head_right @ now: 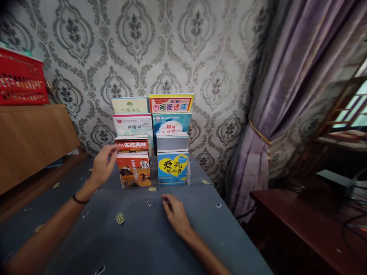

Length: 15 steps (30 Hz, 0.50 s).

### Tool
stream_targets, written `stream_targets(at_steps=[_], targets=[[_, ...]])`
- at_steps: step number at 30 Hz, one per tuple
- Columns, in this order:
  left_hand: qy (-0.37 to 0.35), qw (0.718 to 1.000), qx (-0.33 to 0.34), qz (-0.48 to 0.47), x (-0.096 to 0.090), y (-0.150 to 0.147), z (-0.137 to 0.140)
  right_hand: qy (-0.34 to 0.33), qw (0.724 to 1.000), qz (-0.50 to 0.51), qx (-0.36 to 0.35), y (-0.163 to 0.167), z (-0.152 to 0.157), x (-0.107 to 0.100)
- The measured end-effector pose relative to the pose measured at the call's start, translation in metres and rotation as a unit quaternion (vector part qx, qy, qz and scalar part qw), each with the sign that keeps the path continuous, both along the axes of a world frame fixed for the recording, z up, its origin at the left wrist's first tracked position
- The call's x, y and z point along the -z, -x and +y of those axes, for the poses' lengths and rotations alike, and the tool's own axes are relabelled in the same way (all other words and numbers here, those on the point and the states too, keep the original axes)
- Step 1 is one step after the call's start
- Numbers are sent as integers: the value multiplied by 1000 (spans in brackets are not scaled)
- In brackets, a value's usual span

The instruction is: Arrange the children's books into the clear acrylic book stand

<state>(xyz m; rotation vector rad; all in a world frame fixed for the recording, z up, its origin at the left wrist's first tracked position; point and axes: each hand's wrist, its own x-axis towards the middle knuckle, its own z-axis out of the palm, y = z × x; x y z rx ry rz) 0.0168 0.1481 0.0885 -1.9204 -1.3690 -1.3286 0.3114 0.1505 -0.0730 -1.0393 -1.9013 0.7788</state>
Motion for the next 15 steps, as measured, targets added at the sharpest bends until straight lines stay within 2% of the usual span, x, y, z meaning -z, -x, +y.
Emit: stream_targets(at_steps=[4, 7, 10, 15], targets=[[-41, 997, -64, 34, -62, 28, 38, -4, 1000, 25, -11, 17, 3, -20], [-35, 992, -75, 98, -93, 34, 60, -12, 999, 38, -12, 26, 1, -20], [-14, 983, -84, 161, -107, 32, 72, -8, 999, 44, -6, 26, -1, -9], [-3, 976, -92, 200, -113, 28, 81, 16, 999, 43, 0, 19, 2, 8]])
